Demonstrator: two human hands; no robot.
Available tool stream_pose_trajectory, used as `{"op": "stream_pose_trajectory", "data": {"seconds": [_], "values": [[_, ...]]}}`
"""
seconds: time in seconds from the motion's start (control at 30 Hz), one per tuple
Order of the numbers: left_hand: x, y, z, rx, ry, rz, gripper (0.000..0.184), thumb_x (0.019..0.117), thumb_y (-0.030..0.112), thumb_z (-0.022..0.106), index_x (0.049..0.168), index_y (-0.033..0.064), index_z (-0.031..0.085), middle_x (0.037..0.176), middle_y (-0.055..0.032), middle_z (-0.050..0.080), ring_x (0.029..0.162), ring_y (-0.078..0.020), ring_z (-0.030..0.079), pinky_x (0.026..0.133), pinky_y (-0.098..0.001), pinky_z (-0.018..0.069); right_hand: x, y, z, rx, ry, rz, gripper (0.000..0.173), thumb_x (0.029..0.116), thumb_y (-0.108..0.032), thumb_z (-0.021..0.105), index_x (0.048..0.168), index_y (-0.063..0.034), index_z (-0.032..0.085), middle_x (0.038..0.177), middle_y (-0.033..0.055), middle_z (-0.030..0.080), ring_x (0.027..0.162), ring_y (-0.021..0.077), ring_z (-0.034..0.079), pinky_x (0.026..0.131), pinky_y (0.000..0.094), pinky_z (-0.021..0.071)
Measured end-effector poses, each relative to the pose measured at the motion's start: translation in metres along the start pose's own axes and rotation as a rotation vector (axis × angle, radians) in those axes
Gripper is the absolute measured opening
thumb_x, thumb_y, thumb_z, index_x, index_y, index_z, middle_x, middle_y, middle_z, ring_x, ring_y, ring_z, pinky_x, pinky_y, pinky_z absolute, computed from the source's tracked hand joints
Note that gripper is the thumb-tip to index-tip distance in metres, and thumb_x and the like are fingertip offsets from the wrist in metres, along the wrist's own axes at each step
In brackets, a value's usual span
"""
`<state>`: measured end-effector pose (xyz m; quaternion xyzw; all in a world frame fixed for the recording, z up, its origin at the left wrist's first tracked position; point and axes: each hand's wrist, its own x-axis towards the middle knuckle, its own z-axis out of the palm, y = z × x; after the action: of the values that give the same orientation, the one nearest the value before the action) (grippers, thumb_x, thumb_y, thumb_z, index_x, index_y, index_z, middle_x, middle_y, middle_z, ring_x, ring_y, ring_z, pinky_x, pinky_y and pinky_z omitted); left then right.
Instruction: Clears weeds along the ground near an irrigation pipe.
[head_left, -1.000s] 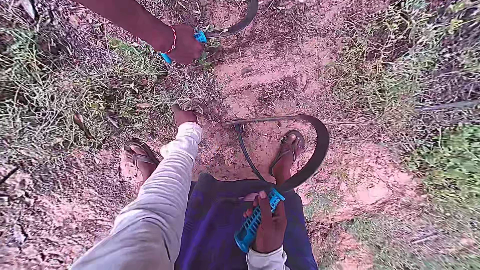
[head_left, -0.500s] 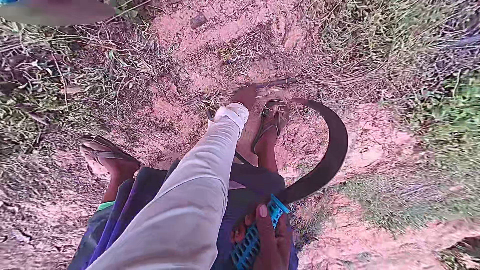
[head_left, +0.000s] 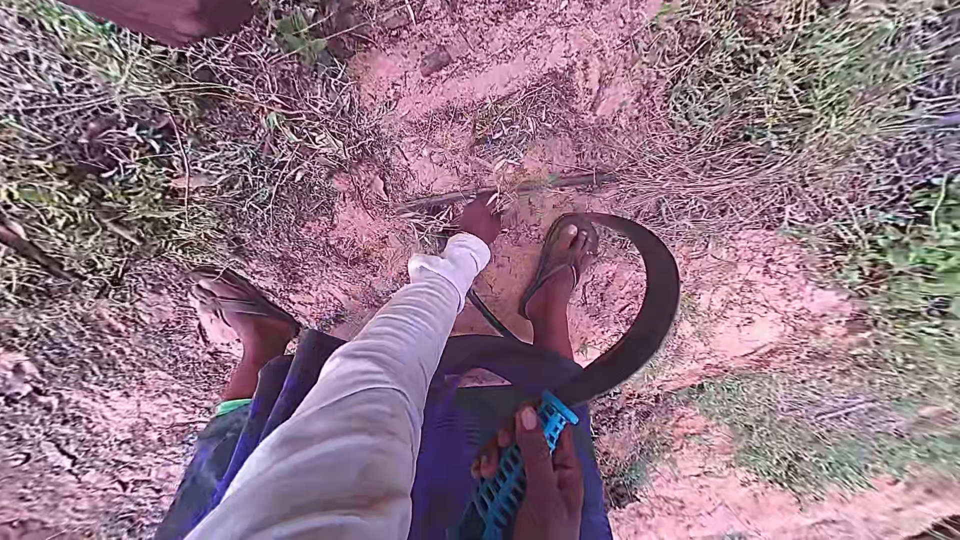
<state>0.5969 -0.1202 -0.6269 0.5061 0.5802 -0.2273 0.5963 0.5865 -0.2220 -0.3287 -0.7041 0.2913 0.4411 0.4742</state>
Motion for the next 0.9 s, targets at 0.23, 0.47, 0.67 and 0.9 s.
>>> {"op": "stream_pose_trajectory", "data": {"seconds": [0.23,0.47,0.67,0.9], "values": [[-0.026,-0.051,0.005,-0.460,0.260,-0.141,0.042,0.1050,0.024,0.063,0.130,-0.0101,0.062,0.127,-0.0320,0.066,0.123,-0.0436,0.062,0.111,-0.0581,0.0440,0.000,0.003,0.015,-0.078,0.036,-0.007,0.011,0.1020,-0.001,0.040,0.103,-0.0026,0.050,0.064,-0.0040,0.062,0.051,0.0054,0.064,0.051,0.0211,0.0587],[-0.116,-0.065,-0.071,-0.479,0.551,-0.145,0.029,0.1004,0.006,0.063,0.122,-0.0130,0.061,0.099,-0.0162,0.070,0.089,-0.0148,0.066,0.089,-0.0334,0.0525,-0.001,0.002,0.019,-0.067,0.013,-0.016,0.011,0.1032,-0.002,0.040,0.105,-0.0023,0.051,0.065,-0.0037,0.062,0.051,0.0058,0.064,0.051,0.0216,0.0592],[-0.082,-0.055,-0.144,-0.422,0.762,-0.113,0.054,0.1051,0.035,0.060,0.137,-0.0078,0.052,0.127,-0.0243,0.061,0.112,-0.0274,0.062,0.102,-0.0453,0.0476,-0.001,0.007,0.019,-0.054,-0.014,-0.059,0.010,0.1019,-0.001,0.041,0.103,-0.0023,0.051,0.065,-0.0029,0.062,0.051,0.0065,0.064,0.051,0.0226,0.0597],[0.037,0.085,-0.068,0.636,-0.047,0.498,0.045,0.0994,0.000,0.056,0.144,-0.0045,0.055,0.155,-0.0226,0.047,0.147,-0.0414,0.041,0.120,-0.0565,0.0318,-0.002,0.009,0.014,-0.090,0.018,0.017,0.011,0.1011,0.001,0.040,0.103,-0.0018,0.050,0.066,-0.0033,0.061,0.051,0.0061,0.064,0.052,0.0224,0.0597]]}}
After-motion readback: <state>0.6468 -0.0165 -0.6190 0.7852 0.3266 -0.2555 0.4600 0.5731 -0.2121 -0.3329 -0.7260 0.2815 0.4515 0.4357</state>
